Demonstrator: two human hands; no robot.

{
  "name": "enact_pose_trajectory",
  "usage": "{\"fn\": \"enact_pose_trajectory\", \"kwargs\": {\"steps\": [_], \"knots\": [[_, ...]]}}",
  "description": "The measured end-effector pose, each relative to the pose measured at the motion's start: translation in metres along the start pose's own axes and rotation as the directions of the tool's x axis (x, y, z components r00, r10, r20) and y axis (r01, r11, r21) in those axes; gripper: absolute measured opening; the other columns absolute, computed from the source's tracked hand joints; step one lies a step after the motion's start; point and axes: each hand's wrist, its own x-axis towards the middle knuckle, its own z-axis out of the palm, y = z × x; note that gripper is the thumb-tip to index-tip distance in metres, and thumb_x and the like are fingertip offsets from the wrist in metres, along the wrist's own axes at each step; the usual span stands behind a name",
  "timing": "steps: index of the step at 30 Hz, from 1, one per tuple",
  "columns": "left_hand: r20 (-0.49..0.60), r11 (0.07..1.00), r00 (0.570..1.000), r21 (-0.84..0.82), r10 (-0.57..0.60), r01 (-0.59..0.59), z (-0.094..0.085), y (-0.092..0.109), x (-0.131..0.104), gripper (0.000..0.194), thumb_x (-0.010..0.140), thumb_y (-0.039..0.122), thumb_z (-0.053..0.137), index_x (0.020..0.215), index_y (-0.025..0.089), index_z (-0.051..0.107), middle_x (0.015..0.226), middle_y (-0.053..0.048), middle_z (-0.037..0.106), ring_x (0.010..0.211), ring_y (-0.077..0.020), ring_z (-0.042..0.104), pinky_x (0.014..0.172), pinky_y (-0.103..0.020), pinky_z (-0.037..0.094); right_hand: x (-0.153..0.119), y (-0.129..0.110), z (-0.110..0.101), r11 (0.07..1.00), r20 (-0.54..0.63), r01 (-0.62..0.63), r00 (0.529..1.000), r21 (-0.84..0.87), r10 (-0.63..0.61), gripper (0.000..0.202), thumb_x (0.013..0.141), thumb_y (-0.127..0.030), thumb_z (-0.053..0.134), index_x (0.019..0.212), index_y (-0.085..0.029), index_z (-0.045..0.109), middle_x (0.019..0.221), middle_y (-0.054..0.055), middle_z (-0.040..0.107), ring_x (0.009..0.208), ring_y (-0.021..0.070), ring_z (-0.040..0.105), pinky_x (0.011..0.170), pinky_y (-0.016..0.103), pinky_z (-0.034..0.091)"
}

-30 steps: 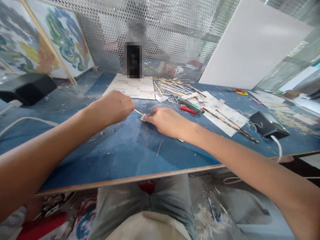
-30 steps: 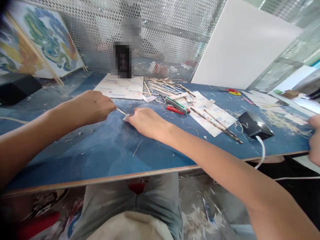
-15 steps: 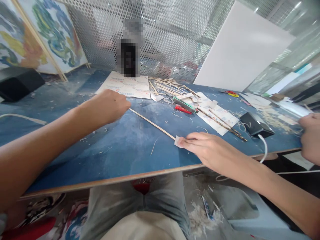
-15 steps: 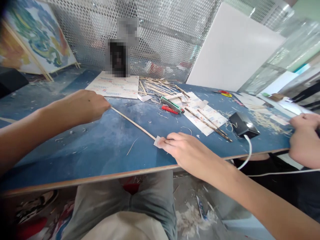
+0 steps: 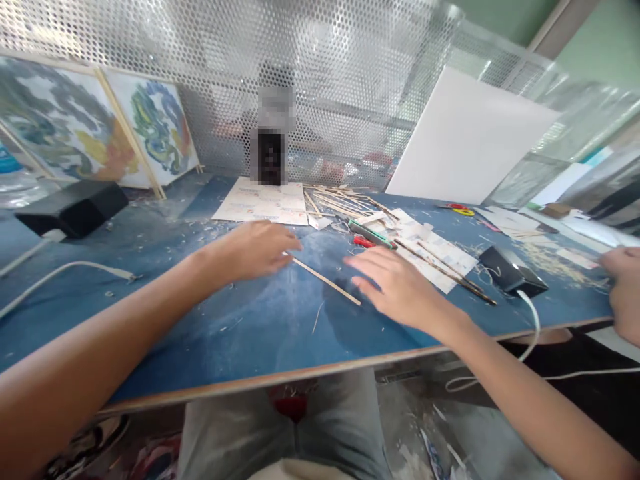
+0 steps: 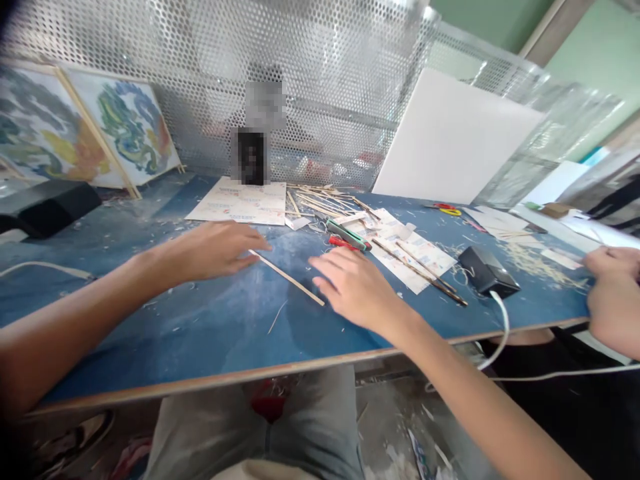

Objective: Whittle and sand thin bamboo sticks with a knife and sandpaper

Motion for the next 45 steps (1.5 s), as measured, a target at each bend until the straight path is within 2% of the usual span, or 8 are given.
{"fn": "enact_pose_trajectory", "kwargs": {"steps": [9, 14, 17, 19, 22, 30, 40, 45], "knots": [[-0.067, 0.979, 0.980, -0.064, 0.188, -0.192, 0.021, 0.006, 0.006, 0.021, 0.101, 0.025, 0.046, 0.099, 0.021, 0.066, 0.096, -0.004, 0.072, 0.091, -0.0215, 0.068, 0.079, -0.031, 0.046, 0.040, -0.033, 0.027, 0.954, 0.171, -0.230, 0.965, 0.192, 0.198, 0.003, 0.089, -0.024, 0.068, 0.089, -0.022, 0.070, 0.082, 0.002, 0.070, 0.077, 0.0184, 0.063, 0.063, 0.029, 0.040], [-0.118, 0.969, 0.963, -0.024, 0.243, -0.247, 0.000, 0.007, 0.004, 0.025, 0.105, 0.022, 0.037, 0.103, 0.018, 0.062, 0.102, -0.008, 0.069, 0.101, -0.0235, 0.064, 0.097, -0.037, 0.044, 0.041, -0.033, 0.016, 0.856, 0.187, -0.307, 0.950, 0.417, 0.249, 0.016, 0.092, -0.022, 0.061, 0.079, -0.022, 0.070, 0.064, -0.002, 0.065, 0.055, 0.0135, 0.056, 0.055, 0.027, 0.036], [-0.333, 0.979, 0.927, -0.044, 0.174, -0.200, -0.031, 0.021, -0.001, 0.020, 0.103, 0.025, 0.043, 0.119, 0.021, 0.055, 0.125, -0.010, 0.063, 0.126, -0.0261, 0.054, 0.110, -0.044, 0.037, 0.030, -0.041, 0.002, 0.595, 0.215, -0.376, 0.921, 0.711, 0.324, 0.019, 0.092, -0.035, 0.063, 0.078, -0.024, 0.067, 0.055, -0.004, 0.058, 0.046, 0.0120, 0.052, 0.045, 0.025, 0.036], [-0.610, 0.972, 0.784, -0.231, -0.117, -0.035, -0.048, 0.038, -0.005, 0.023, 0.101, 0.027, 0.050, 0.124, 0.025, 0.050, 0.129, -0.008, 0.059, 0.125, -0.0251, 0.054, 0.106, -0.044, 0.044, 0.021, -0.049, -0.006, 0.338, 0.226, -0.349, 0.908, 0.874, 0.353, 0.020, 0.090, -0.040, 0.067, 0.078, -0.024, 0.066, 0.055, -0.004, 0.058, 0.045, 0.0122, 0.055, 0.041, 0.024, 0.036], [-0.559, 0.699, 0.659, -0.712, -0.503, -0.070, -0.055, 0.067, -0.010, 0.027, 0.095, 0.024, 0.058, 0.121, 0.027, 0.049, 0.116, -0.005, 0.059, 0.092, -0.0163, 0.065, 0.077, -0.032, 0.059, 0.010, -0.063, -0.010, 0.076, 0.237, -0.283, 0.900, 0.956, 0.366, 0.017, 0.086, -0.038, 0.073, 0.079, -0.024, 0.067, 0.057, -0.002, 0.061, 0.044, 0.0117, 0.057, 0.037, 0.022, 0.035], [-0.007, -0.034, 0.836, -0.999, -0.548, -0.031, -0.038, 0.110, -0.030, 0.019, 0.093, 0.026, 0.067, 0.111, 0.022, 0.067, 0.098, -0.002, 0.069, 0.083, -0.0126, 0.066, 0.067, -0.019, 0.059, -0.004, -0.093, 0.005, -0.193, 0.296, -0.253, 0.924, 0.948, 0.242, 0.014, 0.079, -0.023, 0.081, 0.091, -0.021, 0.074, 0.069, -0.002, 0.063, 0.054, 0.0082, 0.057, 0.050, 0.019, 0.050], [0.101, -0.259, 0.889, -0.966, -0.447, -0.020, -0.035, 0.117, -0.039, 0.025, 0.093, 0.028, 0.068, 0.118, 0.028, 0.071, 0.077, 0.003, 0.070, 0.063, -0.0081, 0.061, 0.059, -0.017, 0.056, -0.017, -0.102, 0.007, -0.165, 0.285, -0.256, 0.940, 0.952, 0.188, 0.020, 0.083, -0.020, 0.077, 0.103, -0.024, 0.073, 0.080, -0.001, 0.066, 0.063, 0.0071, 0.058, 0.064, 0.020, 0.051], [0.083, -0.172, 0.829, -0.985, -0.553, -0.016, -0.047, 0.092, -0.057, 0.023, 0.089, 0.025, 0.074, 0.111, 0.022, 0.074, 0.078, 0.002, 0.072, 0.069, -0.0076, 0.068, 0.066, -0.013, 0.059, -0.034, -0.105, 0.003, 0.112, 0.238, -0.283, 0.921, 0.953, 0.308, 0.023, 0.090, -0.032, 0.070, 0.113, -0.029, 0.070, 0.096, 0.004, 0.069, 0.088, 0.0164, 0.065, 0.078, 0.027, 0.053]]}}
